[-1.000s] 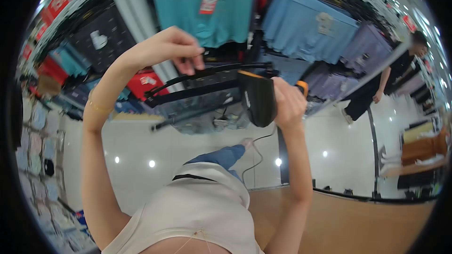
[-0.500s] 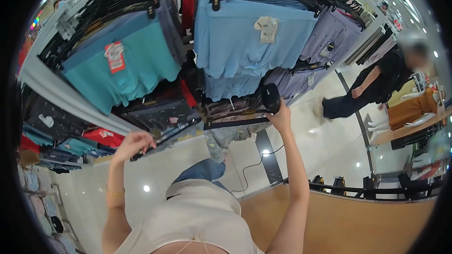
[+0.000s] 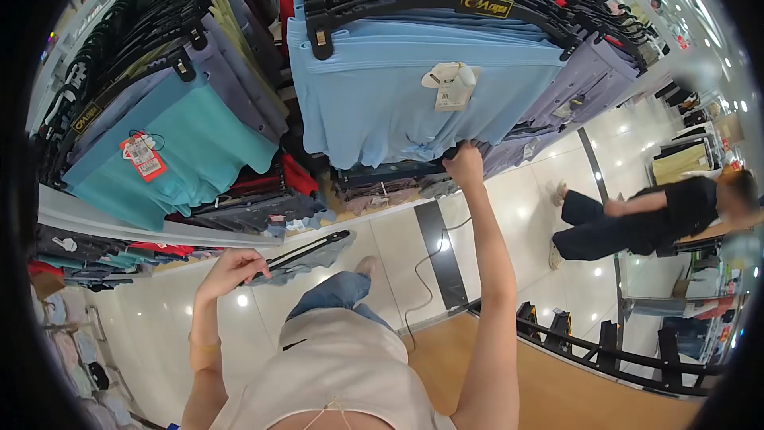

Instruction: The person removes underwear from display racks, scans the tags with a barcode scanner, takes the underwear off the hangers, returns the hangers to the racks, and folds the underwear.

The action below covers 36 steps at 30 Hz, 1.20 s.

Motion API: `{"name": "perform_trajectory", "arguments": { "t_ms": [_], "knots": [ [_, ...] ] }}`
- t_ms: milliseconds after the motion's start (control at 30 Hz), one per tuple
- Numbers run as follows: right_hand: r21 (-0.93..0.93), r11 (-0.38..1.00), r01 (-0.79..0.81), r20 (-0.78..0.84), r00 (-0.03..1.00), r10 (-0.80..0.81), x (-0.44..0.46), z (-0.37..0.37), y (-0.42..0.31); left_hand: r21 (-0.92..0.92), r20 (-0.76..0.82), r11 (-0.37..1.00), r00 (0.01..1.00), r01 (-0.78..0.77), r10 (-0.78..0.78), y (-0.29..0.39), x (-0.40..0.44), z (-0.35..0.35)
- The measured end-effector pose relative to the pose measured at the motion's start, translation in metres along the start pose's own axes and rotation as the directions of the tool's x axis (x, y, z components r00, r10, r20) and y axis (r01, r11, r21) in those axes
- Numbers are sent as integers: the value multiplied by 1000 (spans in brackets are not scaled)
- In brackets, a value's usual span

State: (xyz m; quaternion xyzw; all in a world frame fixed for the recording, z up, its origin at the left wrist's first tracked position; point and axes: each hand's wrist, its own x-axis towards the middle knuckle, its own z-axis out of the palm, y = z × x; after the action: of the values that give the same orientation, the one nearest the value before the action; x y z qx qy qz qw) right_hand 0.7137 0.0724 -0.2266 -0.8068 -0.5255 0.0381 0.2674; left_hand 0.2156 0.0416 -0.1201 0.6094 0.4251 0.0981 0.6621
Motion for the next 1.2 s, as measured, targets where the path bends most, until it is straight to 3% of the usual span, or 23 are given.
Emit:
{"name": "perform_trajectory", "arguments": {
  "t_ms": [33,167,267,367,433,467,500,533,567,600,633,667,700,733,800,833,867,900,967,1067,1167,1200],
  "knots": [
    [-70,998,1,32,999,2,1,2,-2,2,6,1000,1000,-3,3,3,2,2],
    [156,983,99,-113,990,-82,-2,14,12,79,35,996,999,-39,36,10,8,8],
    [480,876,37,-301,945,125,-21,29,35,103,12,990,995,-96,95,19,11,12],
    [495,857,-145,-522,738,427,-74,8,-3,112,-34,988,993,-106,110,17,11,13],
    [613,749,-252,-348,764,542,-123,4,-23,158,-66,977,986,-142,153,14,13,11],
    [632,686,-361,-54,862,504,-148,1,-31,177,-86,970,979,-165,183,8,15,10],
    [611,632,-477,247,873,420,-173,-2,-40,196,-103,963,972,-187,210,1,16,9],
    [587,600,-544,433,837,335,-197,-9,-68,183,-116,960,965,-211,234,-2,17,8],
    [589,618,-521,601,793,97,-219,-33,-106,168,-129,957,958,-234,257,-6,17,7],
    [408,700,-587,798,601,39,-230,-63,-152,225,-131,949,958,-220,253,-9,15,3],
    [484,655,-581,862,445,-243,-251,-56,-171,212,-158,950,951,-229,265,-10,12,2],
    [507,623,-596,860,300,-412,-273,-52,-197,194,-177,949,942,-250,284,-11,10,0],
    [697,508,-506,704,344,-622,-294,-47,-227,175,-195,947,933,-270,302,-12,5,0],
    [876,425,-227,481,467,-743,-322,-29,-254,187,-226,935,913,-302,340,-6,-3,4],
    [863,401,-309,483,266,-834,-348,-40,-311,252,-313,880,826,-403,468,2,-15,13],
    [825,465,-322,531,161,-832,-361,-42,-332,298,-366,854,775,-426,515,3,-24,16],
    [893,329,-308,405,226,-886,-380,-38,-348,346,-414,823,713,-451,565,7,-32,18],
    [875,351,-335,421,166,-892,-402,-20,-357,399,-456,786,641,-472,617,13,-40,19],
    [913,384,-136,406,219,-887,-424,-19,-366,338,-531,762,557,-552,639,22,-67,23],
    [791,608,-73,611,55,-789,-419,-60,-368,298,-600,693,435,-656,671,23,-110,28],
    [898,439,-28,437,166,-884,-446,-57,-356,261,-640,636,363,-726,677,20,-153,39],
    [885,462,-53,462,218,-860,-445,-72,-353,245,-669,631,343,-736,659,20,-166,47]
  ]
}}
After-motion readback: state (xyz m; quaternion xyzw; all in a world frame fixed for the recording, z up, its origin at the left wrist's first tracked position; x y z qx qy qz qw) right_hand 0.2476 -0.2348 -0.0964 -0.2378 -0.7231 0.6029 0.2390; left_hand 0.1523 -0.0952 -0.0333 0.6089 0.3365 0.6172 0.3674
